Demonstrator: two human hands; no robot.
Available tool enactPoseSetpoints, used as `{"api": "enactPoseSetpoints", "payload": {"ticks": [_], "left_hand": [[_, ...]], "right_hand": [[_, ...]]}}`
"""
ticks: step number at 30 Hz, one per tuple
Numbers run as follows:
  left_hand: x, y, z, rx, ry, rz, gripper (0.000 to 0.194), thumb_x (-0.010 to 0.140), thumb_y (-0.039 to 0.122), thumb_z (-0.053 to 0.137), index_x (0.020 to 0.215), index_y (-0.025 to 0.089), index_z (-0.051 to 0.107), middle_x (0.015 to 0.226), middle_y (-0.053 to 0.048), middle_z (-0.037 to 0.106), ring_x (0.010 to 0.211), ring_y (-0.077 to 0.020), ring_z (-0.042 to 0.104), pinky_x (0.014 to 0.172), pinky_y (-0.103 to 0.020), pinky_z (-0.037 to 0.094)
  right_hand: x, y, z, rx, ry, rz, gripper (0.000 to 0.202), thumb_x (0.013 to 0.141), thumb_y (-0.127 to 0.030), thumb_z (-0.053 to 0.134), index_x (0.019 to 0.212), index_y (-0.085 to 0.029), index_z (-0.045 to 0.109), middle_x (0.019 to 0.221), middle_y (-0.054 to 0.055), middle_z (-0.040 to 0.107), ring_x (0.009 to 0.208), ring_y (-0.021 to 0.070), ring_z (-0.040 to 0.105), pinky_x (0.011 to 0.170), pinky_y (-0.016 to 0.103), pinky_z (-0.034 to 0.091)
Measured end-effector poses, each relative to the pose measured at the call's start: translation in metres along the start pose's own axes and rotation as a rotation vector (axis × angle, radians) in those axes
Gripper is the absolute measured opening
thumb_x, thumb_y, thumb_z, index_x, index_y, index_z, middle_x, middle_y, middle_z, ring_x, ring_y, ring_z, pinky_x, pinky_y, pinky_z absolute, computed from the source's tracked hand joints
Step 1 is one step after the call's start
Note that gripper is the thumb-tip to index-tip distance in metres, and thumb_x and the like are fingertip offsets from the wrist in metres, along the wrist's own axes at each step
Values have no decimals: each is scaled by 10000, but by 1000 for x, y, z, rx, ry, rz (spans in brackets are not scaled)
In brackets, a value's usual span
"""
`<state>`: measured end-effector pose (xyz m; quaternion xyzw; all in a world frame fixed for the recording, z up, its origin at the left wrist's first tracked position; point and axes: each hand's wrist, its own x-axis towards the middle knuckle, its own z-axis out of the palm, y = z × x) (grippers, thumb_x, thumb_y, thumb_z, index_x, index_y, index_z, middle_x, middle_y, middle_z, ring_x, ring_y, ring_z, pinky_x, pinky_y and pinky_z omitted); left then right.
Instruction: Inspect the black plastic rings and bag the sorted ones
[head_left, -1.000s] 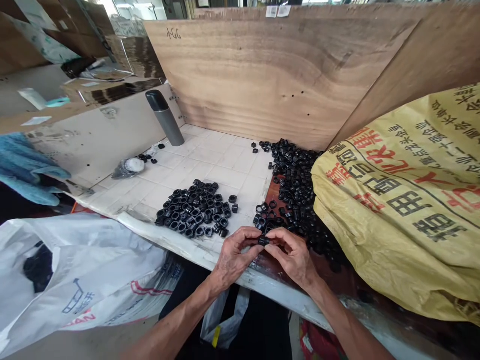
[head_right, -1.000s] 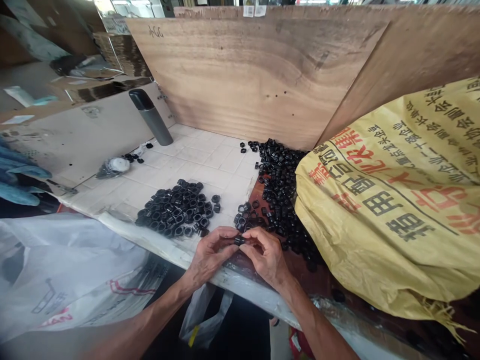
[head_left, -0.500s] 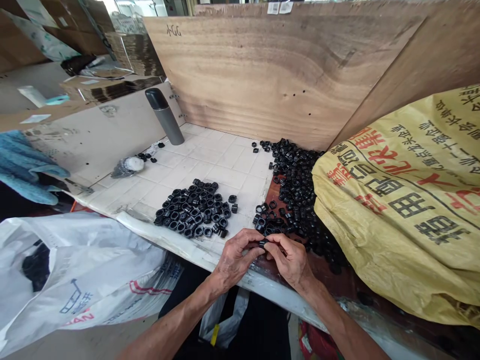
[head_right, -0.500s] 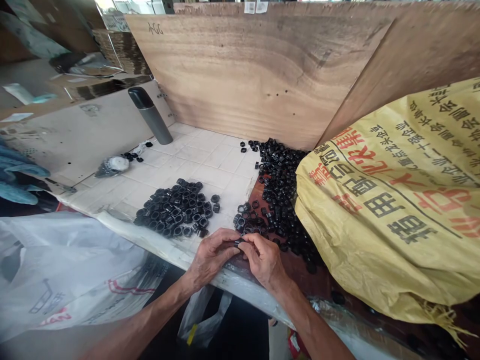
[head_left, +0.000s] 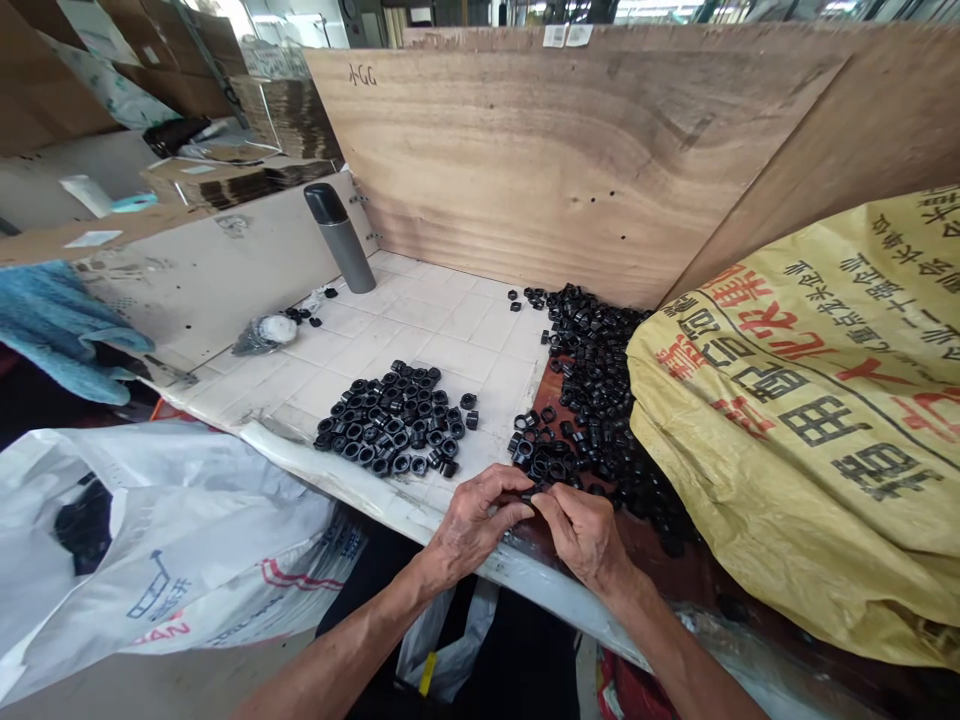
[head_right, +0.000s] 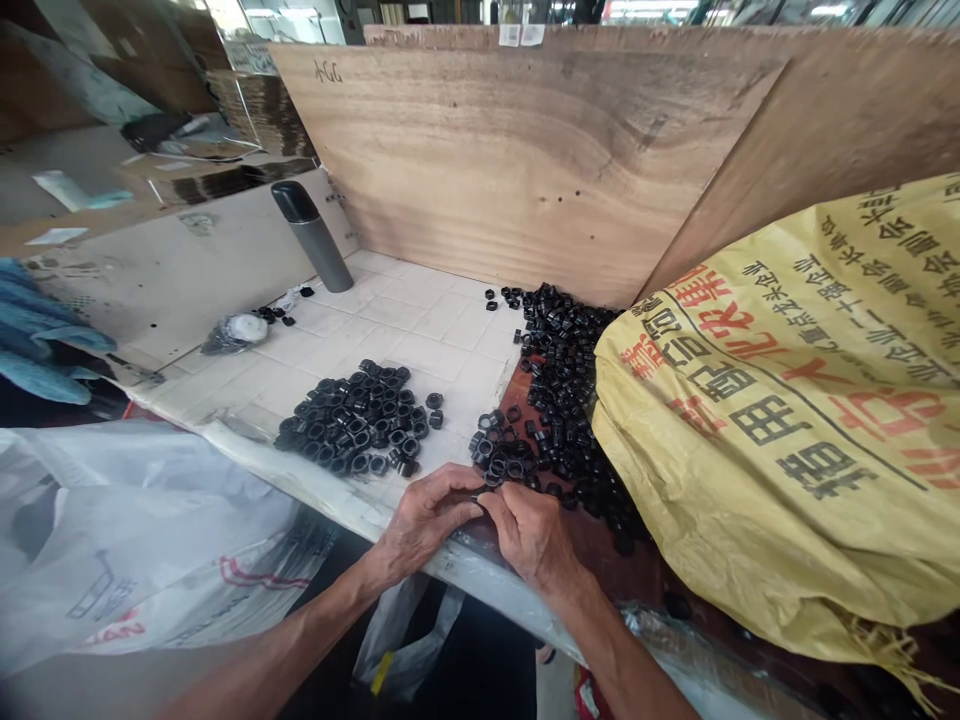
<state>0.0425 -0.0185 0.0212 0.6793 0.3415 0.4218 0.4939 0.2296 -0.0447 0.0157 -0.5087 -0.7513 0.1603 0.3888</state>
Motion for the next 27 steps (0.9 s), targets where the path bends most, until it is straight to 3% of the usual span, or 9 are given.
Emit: {"api": "enactPoseSetpoints", "payload": {"ticks": [2,5,8,11,13,17,20,24,27], "left_hand": [[0,-1,1,-16,4,-7,212,899,299,669,1089,207,668,1101,-80,666,1042,-210,662,866,-326,589],[-1,-2,1,-68,27,-41,213,891,285,681,1089,209,678,1106,-73,658,1009,-195,669,864,-316,588],[0,-1,0,-125,46,-72,214,886,276,689,1088,208,686,1105,-71,654,997,-191,672,878,-319,584],[1,1,0,-137,53,-75,208,877,274,699,1074,206,694,1092,-69,657,991,-190,670,866,-313,585],[1,1,0,-136,58,-73,214,869,275,709,1072,206,696,1091,-68,657,978,-186,670,845,-304,588],[0,0,0,-150,66,-76,213,873,282,706,1072,208,698,1085,-68,657,964,-185,671,842,-307,588],[0,-2,-1,-161,73,-72,202,885,278,690,1074,208,698,1095,-73,653,993,-193,665,867,-318,581],[1,-2,-2,-139,82,-68,203,879,263,697,1074,207,694,1085,-67,655,990,-187,663,864,-305,574],[1,-1,-2,-117,73,-76,205,881,269,695,1075,202,694,1091,-69,657,998,-191,660,871,-314,573]], "right_hand": [[-1,-1,-1,-7,34,-10,321,990,-259,511,672,-222,491,571,-24,512,505,116,506,526,242,416],[-3,-5,-6,91,49,34,90,961,-273,556,1020,-211,584,735,11,622,614,149,600,605,258,502],[-2,-6,-8,160,-3,18,300,971,-237,516,1270,-216,529,961,73,682,817,191,672,760,308,552],[0,-4,-5,119,5,-9,142,981,-214,497,998,-223,637,825,43,674,732,176,658,689,287,531],[1,-4,-5,92,27,5,215,987,-218,489,813,-221,616,677,7,615,615,150,611,612,265,492],[1,-9,-8,150,8,71,155,971,-278,521,879,-212,627,653,-14,589,556,130,567,570,246,468],[1,-12,-10,155,-55,79,251,955,-293,543,721,-214,588,592,-23,536,523,122,520,542,242,436],[1,-15,-11,208,-44,112,135,912,-324,601,888,-196,637,671,-12,588,517,115,514,503,230,430],[4,-17,-13,178,-14,120,237,924,-302,583,709,-202,594,574,-30,521,485,109,473,489,227,410]]}}
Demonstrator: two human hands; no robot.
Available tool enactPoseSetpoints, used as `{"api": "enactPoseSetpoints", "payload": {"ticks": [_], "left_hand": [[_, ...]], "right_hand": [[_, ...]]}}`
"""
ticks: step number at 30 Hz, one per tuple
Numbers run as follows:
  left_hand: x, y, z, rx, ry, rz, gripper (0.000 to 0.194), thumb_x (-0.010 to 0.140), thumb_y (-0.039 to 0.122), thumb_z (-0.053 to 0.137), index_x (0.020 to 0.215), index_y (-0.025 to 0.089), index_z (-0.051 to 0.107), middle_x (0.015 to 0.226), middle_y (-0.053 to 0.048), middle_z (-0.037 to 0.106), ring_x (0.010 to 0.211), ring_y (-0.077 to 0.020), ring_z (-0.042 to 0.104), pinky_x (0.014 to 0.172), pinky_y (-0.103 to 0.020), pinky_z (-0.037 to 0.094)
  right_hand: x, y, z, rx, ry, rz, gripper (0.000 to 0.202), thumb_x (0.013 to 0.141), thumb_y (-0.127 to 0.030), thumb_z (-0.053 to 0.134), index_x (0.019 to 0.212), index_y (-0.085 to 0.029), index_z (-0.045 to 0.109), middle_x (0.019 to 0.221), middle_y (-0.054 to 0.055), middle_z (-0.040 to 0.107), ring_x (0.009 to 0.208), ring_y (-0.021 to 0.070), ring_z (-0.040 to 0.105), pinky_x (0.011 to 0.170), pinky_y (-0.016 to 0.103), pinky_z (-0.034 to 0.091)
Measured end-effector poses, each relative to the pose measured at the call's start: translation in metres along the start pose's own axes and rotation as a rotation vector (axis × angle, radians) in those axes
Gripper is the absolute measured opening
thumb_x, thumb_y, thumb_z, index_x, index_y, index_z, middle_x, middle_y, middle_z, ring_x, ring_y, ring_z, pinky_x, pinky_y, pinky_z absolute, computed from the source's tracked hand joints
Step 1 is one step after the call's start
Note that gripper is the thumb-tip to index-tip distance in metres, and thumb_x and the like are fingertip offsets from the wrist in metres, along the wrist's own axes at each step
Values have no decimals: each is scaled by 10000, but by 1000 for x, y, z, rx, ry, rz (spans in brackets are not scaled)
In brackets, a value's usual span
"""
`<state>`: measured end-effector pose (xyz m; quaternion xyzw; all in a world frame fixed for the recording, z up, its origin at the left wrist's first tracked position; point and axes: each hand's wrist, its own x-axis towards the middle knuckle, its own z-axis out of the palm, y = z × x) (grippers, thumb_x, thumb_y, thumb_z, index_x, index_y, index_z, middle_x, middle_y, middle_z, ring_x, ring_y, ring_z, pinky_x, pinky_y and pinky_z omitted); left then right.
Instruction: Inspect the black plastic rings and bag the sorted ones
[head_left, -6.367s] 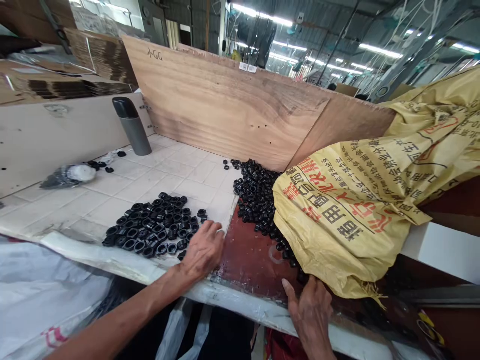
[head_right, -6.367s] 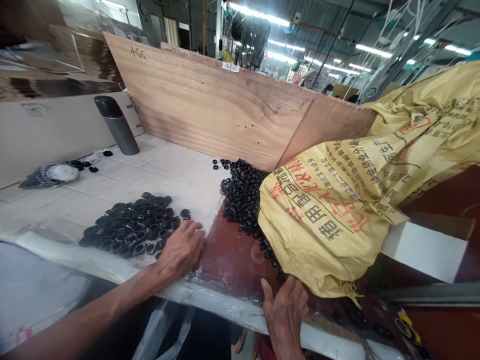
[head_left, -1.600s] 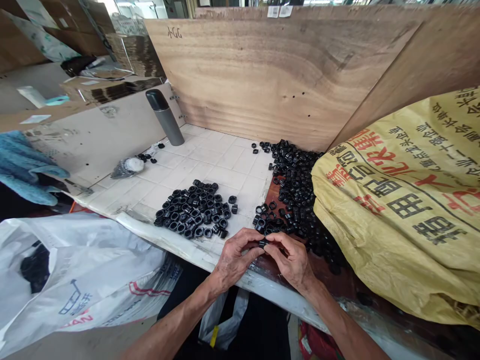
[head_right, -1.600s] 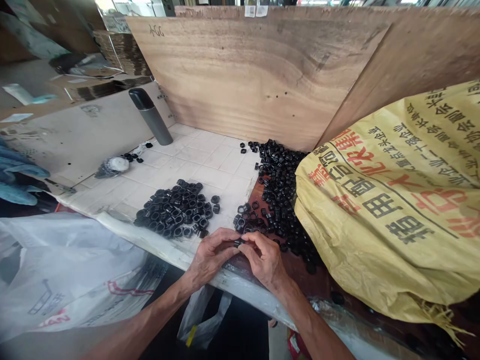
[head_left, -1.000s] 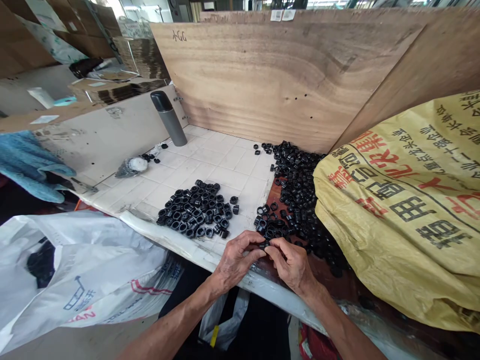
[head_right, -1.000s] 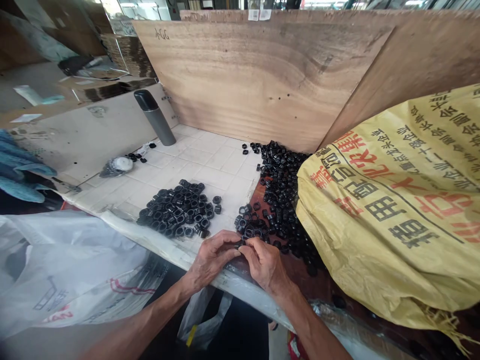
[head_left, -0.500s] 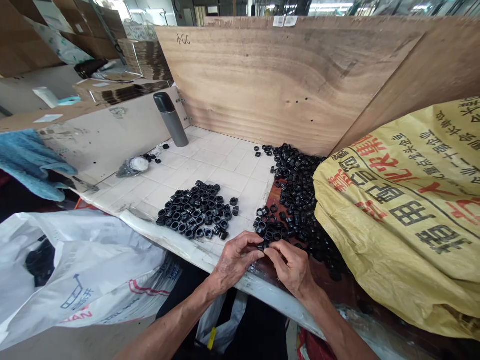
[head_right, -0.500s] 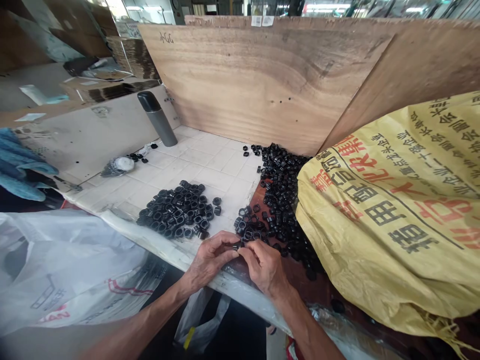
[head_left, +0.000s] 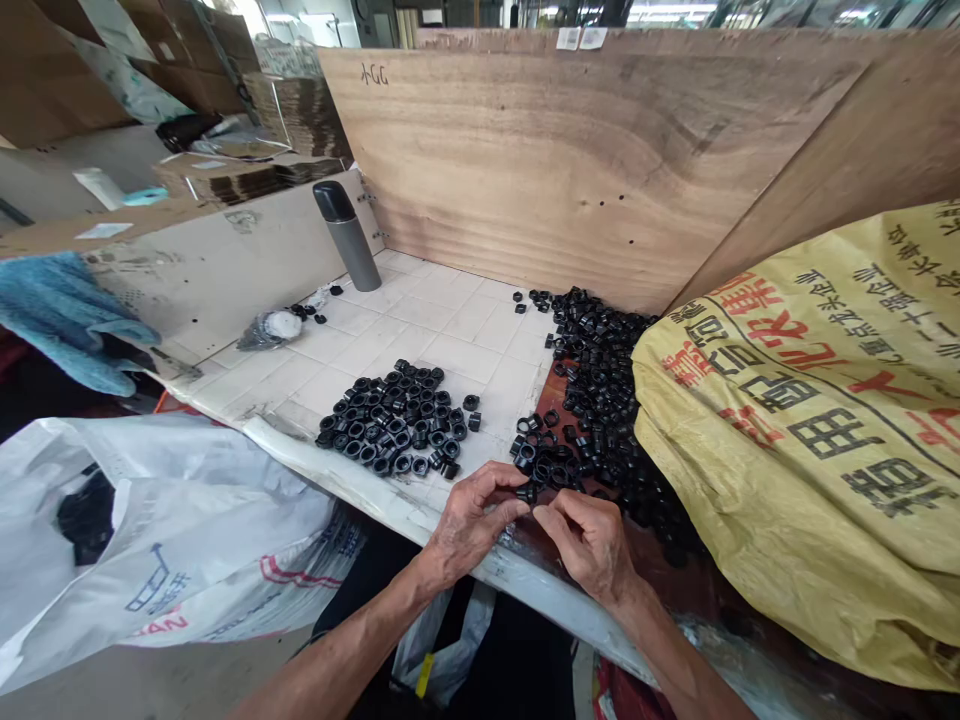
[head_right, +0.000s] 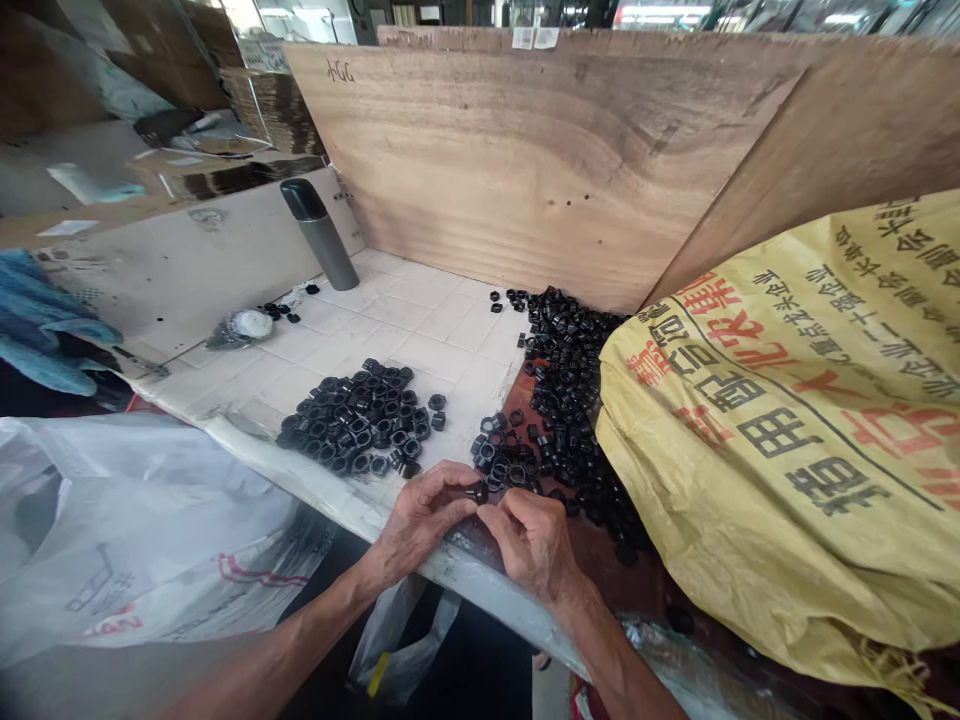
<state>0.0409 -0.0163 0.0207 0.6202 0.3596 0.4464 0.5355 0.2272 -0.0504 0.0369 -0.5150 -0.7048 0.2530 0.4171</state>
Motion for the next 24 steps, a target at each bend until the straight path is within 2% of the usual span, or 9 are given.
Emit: {"api": "enactPoseSetpoints", "payload": {"ticks": [1,3,5,8,9,12,14,18,24], "left_hand": [[0,0,0,0,-3,-2,211,880,272,696,1078,201,694,1094,-70,656,1001,-194,661,871,-318,575],[0,1,0,-13,-6,-1,219,880,278,696,1085,201,692,1094,-71,655,995,-196,665,867,-322,578],[-1,1,1,-25,-16,-3,223,881,282,696,1088,200,694,1098,-73,655,991,-196,668,865,-323,579],[-1,1,1,-29,-9,-25,231,878,290,701,1089,198,697,1105,-76,659,968,-191,675,855,-316,579],[-1,1,1,-26,-7,-33,237,876,294,704,1091,197,697,1106,-76,662,959,-188,678,854,-315,578],[-1,0,1,-2,-13,-27,239,875,301,707,1088,193,699,1090,-77,672,953,-189,679,869,-323,572],[-1,0,1,25,-20,7,224,878,297,705,1073,187,700,1063,-77,680,970,-194,675,891,-331,561],[-2,-2,1,117,-26,121,176,900,265,678,1059,188,676,1044,-75,687,990,-191,670,909,-334,554],[-7,-3,5,361,-39,335,215,970,169,519,1170,207,590,1134,-98,650,1084,-196,643,921,-346,571]], "right_hand": [[1,-1,0,-3,17,0,228,926,-294,580,718,-200,598,581,-27,525,499,113,487,508,228,426],[2,0,0,18,29,-15,119,931,-279,573,909,-190,649,712,6,618,601,136,578,599,238,488],[2,2,0,30,13,-24,158,939,-263,563,1054,-193,646,836,33,676,704,157,637,677,251,518],[0,8,3,-21,5,-8,127,955,-249,552,876,-209,642,713,4,638,620,145,606,617,240,494],[-1,10,3,-31,15,-9,123,956,-248,553,873,-210,636,699,0,627,606,143,597,609,241,490],[-2,11,5,-11,29,-60,125,961,-235,544,1051,-207,626,845,37,667,743,170,649,711,265,525],[-1,10,5,7,28,-82,151,963,-228,531,1086,-209,616,900,52,677,788,180,667,742,276,535],[1,6,7,49,-13,28,105,961,-265,526,1006,-214,606,712,-2,644,582,150,628,601,248,518],[-2,2,11,141,-102,239,194,977,-380,499,1010,-206,577,567,-49,572,497,143,571,511,235,467]]}}
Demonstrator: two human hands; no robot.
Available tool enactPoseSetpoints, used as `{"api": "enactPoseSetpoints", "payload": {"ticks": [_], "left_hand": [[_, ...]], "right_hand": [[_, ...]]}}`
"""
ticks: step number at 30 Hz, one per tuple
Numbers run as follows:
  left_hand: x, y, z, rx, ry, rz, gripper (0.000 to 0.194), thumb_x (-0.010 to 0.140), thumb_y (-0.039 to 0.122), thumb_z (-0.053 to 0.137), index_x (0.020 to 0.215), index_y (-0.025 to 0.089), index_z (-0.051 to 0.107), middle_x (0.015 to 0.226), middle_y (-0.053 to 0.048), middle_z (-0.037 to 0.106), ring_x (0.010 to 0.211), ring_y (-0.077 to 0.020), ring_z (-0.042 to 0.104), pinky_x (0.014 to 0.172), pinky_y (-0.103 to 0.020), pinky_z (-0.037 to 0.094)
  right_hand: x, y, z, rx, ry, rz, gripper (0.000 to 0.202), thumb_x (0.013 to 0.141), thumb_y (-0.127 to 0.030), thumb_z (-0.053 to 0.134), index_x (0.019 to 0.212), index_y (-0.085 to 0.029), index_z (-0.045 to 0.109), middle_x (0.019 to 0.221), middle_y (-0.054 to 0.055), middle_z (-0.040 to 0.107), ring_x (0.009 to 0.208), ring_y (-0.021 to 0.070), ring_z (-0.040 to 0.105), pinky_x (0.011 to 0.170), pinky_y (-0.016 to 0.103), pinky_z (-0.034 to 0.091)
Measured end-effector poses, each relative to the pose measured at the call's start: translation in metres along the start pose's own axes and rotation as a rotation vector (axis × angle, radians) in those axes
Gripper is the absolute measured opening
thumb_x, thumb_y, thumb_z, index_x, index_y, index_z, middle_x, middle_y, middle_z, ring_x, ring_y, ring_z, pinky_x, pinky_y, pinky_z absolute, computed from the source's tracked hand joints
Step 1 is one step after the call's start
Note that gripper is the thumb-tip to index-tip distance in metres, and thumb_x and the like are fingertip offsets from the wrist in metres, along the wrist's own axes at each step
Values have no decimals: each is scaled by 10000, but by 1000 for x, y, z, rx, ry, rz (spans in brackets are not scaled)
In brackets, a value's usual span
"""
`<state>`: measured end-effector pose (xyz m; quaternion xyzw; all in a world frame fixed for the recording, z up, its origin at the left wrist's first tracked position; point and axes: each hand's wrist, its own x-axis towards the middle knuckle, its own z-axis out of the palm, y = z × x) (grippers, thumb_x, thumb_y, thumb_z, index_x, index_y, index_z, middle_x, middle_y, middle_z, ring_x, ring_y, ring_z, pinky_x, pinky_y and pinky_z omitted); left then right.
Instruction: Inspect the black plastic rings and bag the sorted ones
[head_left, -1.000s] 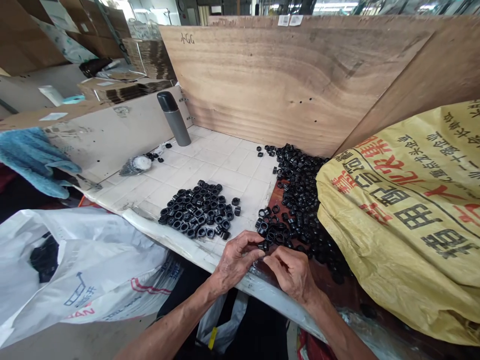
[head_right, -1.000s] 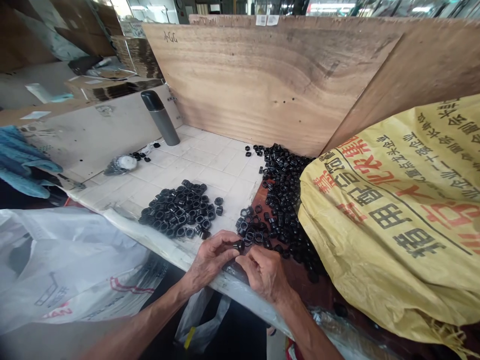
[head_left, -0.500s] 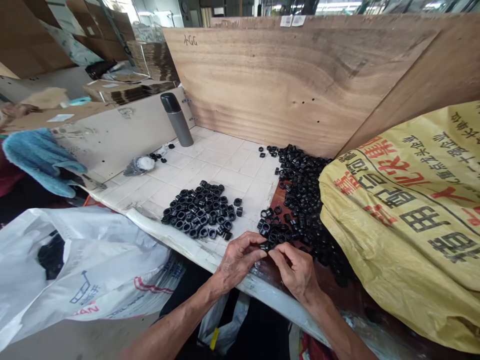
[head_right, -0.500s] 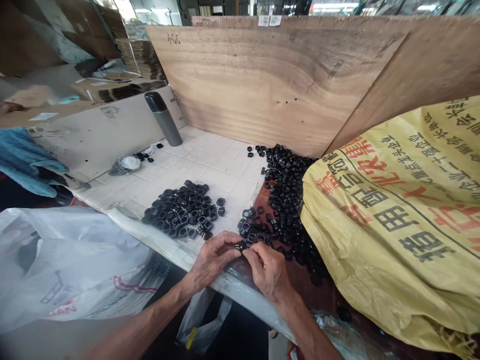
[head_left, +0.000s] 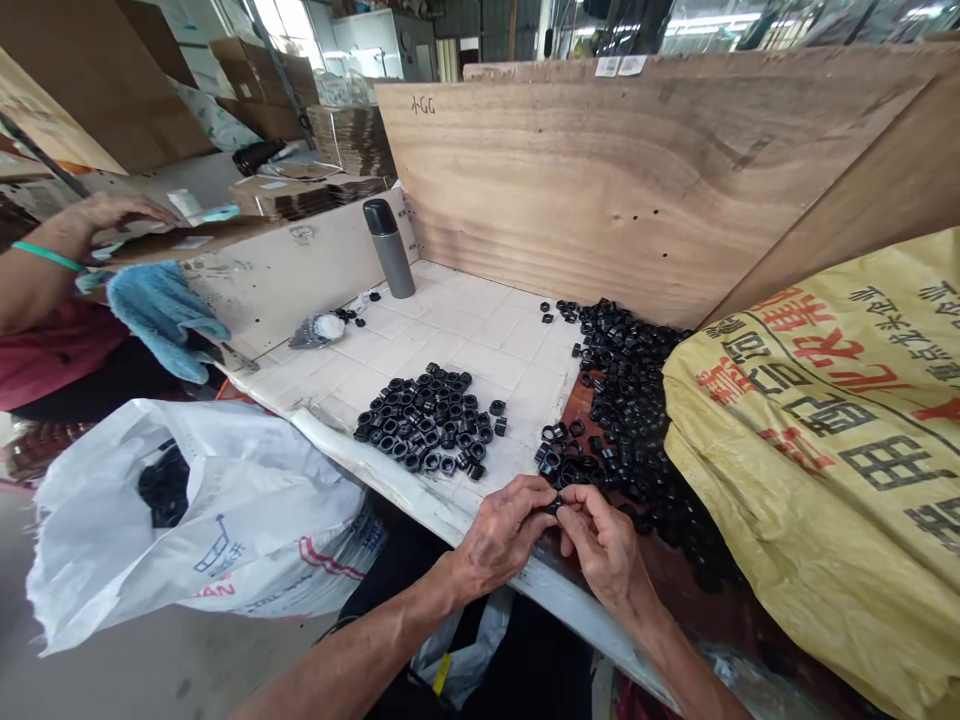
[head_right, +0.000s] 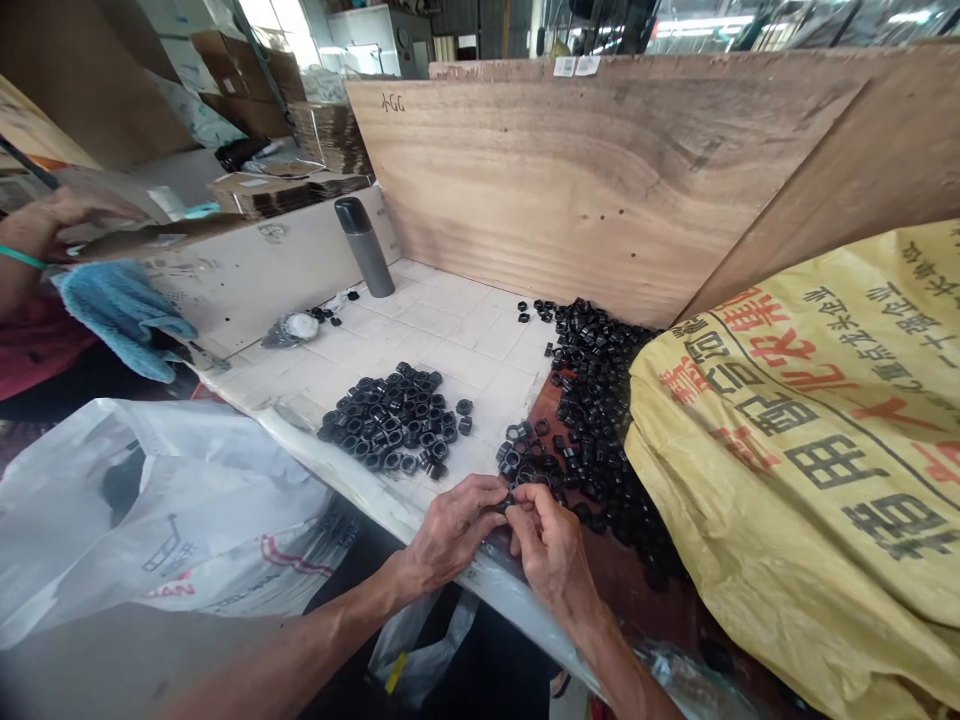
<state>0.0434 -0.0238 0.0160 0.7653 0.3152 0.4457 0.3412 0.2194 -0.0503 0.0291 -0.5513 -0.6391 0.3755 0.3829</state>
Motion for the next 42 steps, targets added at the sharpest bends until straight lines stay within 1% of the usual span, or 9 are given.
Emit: {"api": "enactPoseSetpoints", "payload": {"ticks": [6,9,13,15,20,24,29,35,42], "left_hand": [[-13,4,-1,228,-90,36,244,943,138,509,1168,202,577,1124,-94,624,1011,-190,638,877,-319,577],[-18,-5,-11,509,37,-16,225,893,123,552,1102,192,594,1042,-92,625,938,-222,615,834,-371,565],[-16,-10,-25,866,212,-78,276,875,88,535,1132,160,603,1095,-141,615,963,-287,578,851,-471,522],[-12,-5,-22,850,227,-66,284,885,96,523,1151,161,601,1084,-138,607,941,-273,583,833,-445,522],[10,7,9,505,-137,-98,279,928,162,488,1182,234,577,963,-42,598,750,-159,620,672,-269,536],[39,-8,29,544,-117,-198,358,871,203,571,1228,209,569,1038,-82,584,791,-202,654,661,-307,562],[50,-17,27,434,-133,-138,616,841,250,644,1406,199,405,1192,-122,556,902,-242,667,753,-373,585],[33,-11,21,337,-133,-135,291,860,209,622,1138,206,539,1086,-76,594,886,-212,666,785,-345,575],[40,-19,35,495,-136,-139,305,888,234,614,1192,245,612,1146,-80,613,935,-221,678,781,-327,576]], "right_hand": [[-7,3,0,-153,96,-100,207,966,-351,522,821,-209,564,643,-19,598,525,123,556,529,230,439],[-7,9,-5,-256,348,-244,120,913,-279,594,822,-207,563,662,-24,560,528,113,511,544,231,429],[-3,15,-14,-312,559,-224,44,842,-168,547,844,-210,536,735,-12,513,581,129,495,546,244,428],[-3,16,-16,-335,495,-244,81,817,-135,516,835,-212,533,769,0,515,621,142,511,571,255,440],[-3,20,-9,-448,108,-365,144,878,-138,504,928,-200,624,826,39,610,727,170,601,671,272,477],[3,25,-9,-501,226,-313,167,913,-150,488,930,-186,650,843,61,635,780,187,626,716,285,496],[5,21,-30,-408,423,-237,145,943,-213,506,944,-181,648,856,52,624,700,162,584,638,274,482],[-25,10,-52,-424,442,-133,91,933,-230,544,878,-198,610,818,20,584,667,149,539,623,272,464],[-48,37,-46,-547,482,-146,169,931,-198,518,1084,-196,591,956,71,593,819,198,600,702,324,519]]}}
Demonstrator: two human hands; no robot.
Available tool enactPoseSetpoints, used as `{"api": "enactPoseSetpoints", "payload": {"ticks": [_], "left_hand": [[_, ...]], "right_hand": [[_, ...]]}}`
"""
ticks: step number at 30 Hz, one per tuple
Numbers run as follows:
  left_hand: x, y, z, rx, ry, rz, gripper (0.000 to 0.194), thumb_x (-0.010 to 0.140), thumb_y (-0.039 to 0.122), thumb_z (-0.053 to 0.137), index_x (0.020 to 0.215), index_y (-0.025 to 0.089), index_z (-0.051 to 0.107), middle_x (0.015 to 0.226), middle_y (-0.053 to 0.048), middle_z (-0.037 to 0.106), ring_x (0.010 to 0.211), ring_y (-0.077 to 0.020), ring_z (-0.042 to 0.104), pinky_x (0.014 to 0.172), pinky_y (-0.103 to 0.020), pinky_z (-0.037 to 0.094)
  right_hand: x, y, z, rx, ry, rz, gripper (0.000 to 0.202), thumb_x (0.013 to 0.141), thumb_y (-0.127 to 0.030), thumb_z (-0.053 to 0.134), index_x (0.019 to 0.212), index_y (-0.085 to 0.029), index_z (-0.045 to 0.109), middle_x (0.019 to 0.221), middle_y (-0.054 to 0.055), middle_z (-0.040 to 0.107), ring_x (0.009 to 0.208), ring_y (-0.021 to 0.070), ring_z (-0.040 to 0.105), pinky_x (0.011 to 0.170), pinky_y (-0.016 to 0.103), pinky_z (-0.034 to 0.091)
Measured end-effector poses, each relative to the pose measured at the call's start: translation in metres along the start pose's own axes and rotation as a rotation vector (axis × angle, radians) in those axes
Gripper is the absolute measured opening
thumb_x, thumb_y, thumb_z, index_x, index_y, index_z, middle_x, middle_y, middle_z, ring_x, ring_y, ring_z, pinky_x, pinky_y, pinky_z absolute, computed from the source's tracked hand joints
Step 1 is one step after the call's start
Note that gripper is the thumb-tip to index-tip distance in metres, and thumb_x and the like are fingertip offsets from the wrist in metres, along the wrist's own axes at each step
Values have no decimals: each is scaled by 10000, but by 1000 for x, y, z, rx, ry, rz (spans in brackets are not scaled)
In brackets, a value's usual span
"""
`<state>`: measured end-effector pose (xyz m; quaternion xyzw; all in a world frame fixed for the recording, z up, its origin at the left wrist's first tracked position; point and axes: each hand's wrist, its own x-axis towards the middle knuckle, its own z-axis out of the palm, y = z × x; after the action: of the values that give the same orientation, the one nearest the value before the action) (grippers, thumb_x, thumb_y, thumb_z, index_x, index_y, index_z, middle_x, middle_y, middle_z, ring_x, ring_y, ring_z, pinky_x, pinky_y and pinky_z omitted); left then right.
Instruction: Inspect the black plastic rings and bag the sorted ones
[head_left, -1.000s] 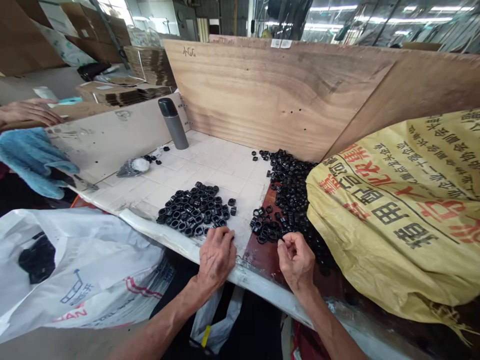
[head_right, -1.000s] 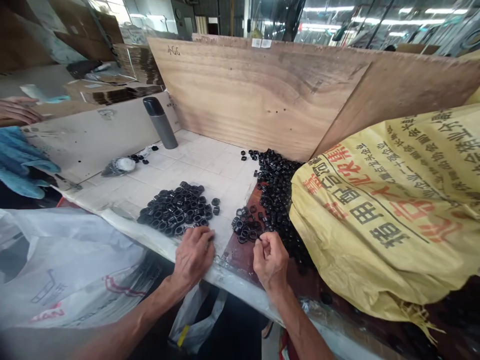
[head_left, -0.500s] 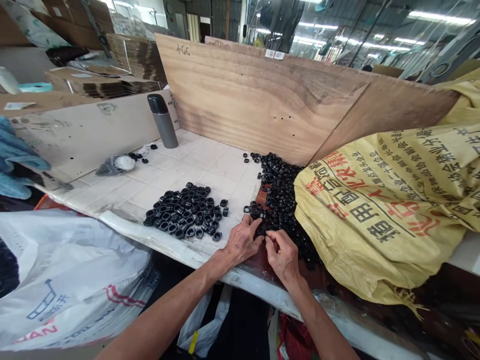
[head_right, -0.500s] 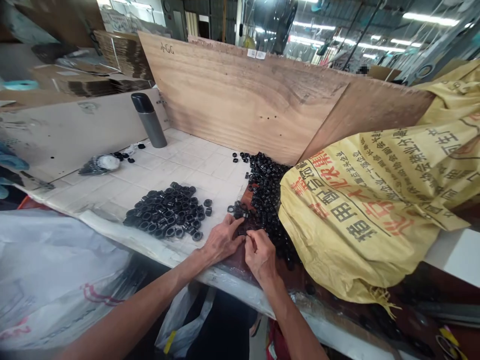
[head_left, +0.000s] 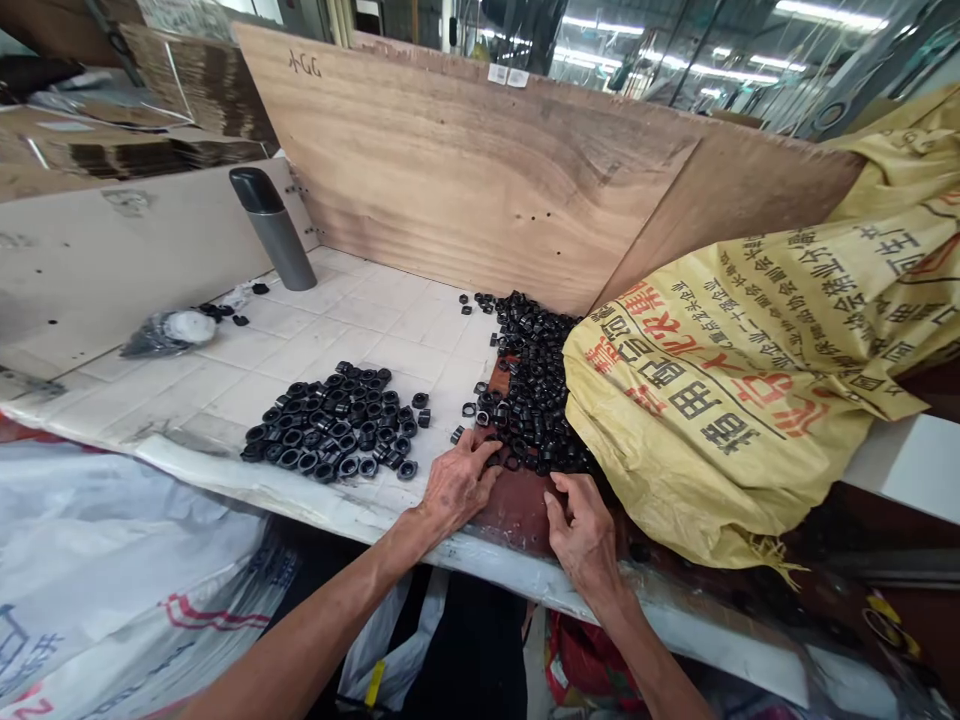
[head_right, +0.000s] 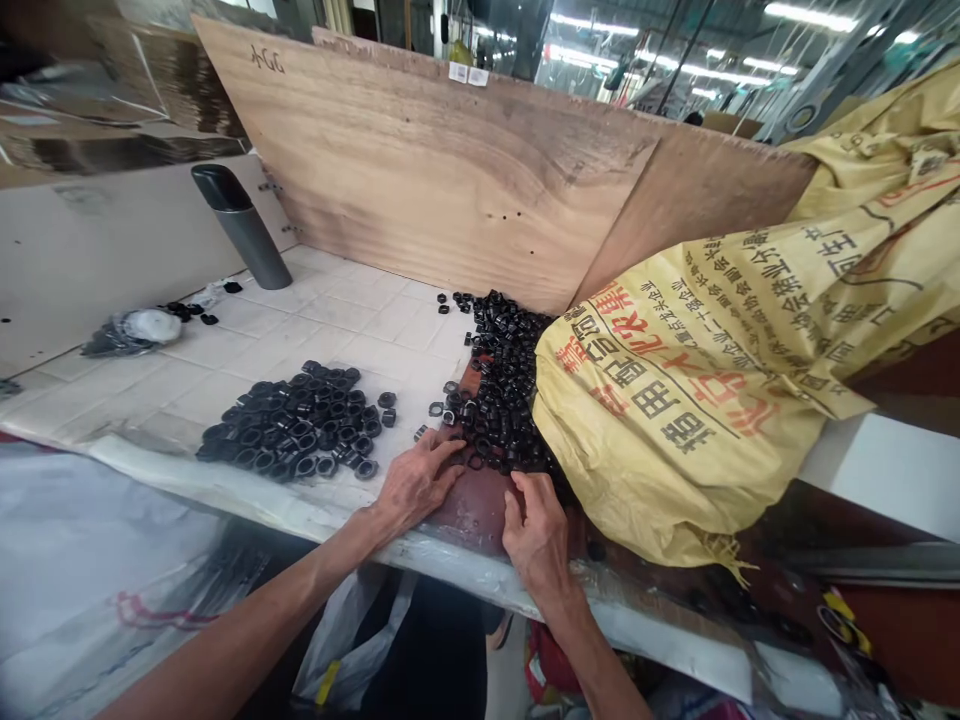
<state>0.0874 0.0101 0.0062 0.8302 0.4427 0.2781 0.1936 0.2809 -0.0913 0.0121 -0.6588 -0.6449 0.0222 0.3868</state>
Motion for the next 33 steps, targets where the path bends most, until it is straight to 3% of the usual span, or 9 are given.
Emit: {"api": "enactPoseSetpoints", "payload": {"ticks": [3,9,16,18,23,29,33], "left_hand": [[-3,-2,1,14,-2,10,239,904,237,587,1137,230,635,1077,-73,620,872,-206,681,743,-312,575],[-9,0,-4,16,-29,57,174,915,174,527,1055,213,623,1041,-72,660,910,-216,683,768,-319,565],[-12,-1,-9,-108,-27,34,235,861,173,590,1091,218,581,973,-48,683,863,-207,677,783,-336,560],[-13,-2,-11,-200,-41,-9,245,862,184,595,1103,225,577,905,-21,675,806,-184,671,765,-322,562],[-10,-2,-14,-396,-52,-130,287,842,211,627,1126,216,585,858,1,676,731,-153,669,710,-288,579],[-5,0,-16,-388,-27,-100,253,807,170,640,1055,217,645,960,-24,683,780,-156,672,725,-282,586],[-5,-1,-14,-428,-6,-71,254,812,139,619,1050,220,655,991,-24,650,760,-134,650,736,-273,581]], "right_hand": [[-1,4,2,-36,51,35,188,931,-209,528,1111,-195,579,962,74,587,820,207,603,728,350,530],[13,-1,7,-241,-26,-15,223,923,-237,557,1132,-192,620,996,100,577,921,255,598,784,374,517],[29,-6,16,-366,-102,-108,166,872,-124,546,892,-206,689,920,84,574,801,222,546,710,346,452],[29,-7,17,-363,-125,-116,195,871,-105,524,899,-202,690,932,90,583,820,233,540,737,362,451],[28,-10,19,-269,-125,-147,351,893,-213,563,1234,-155,617,1060,129,598,941,282,548,827,418,458],[32,-8,27,-272,-173,-198,163,938,-234,564,1051,-205,678,944,96,638,872,260,553,790,409,441],[30,-7,20,-77,-44,-182,98,931,-201,562,1013,-196,616,1016,106,669,943,265,593,857,437,466]]}}
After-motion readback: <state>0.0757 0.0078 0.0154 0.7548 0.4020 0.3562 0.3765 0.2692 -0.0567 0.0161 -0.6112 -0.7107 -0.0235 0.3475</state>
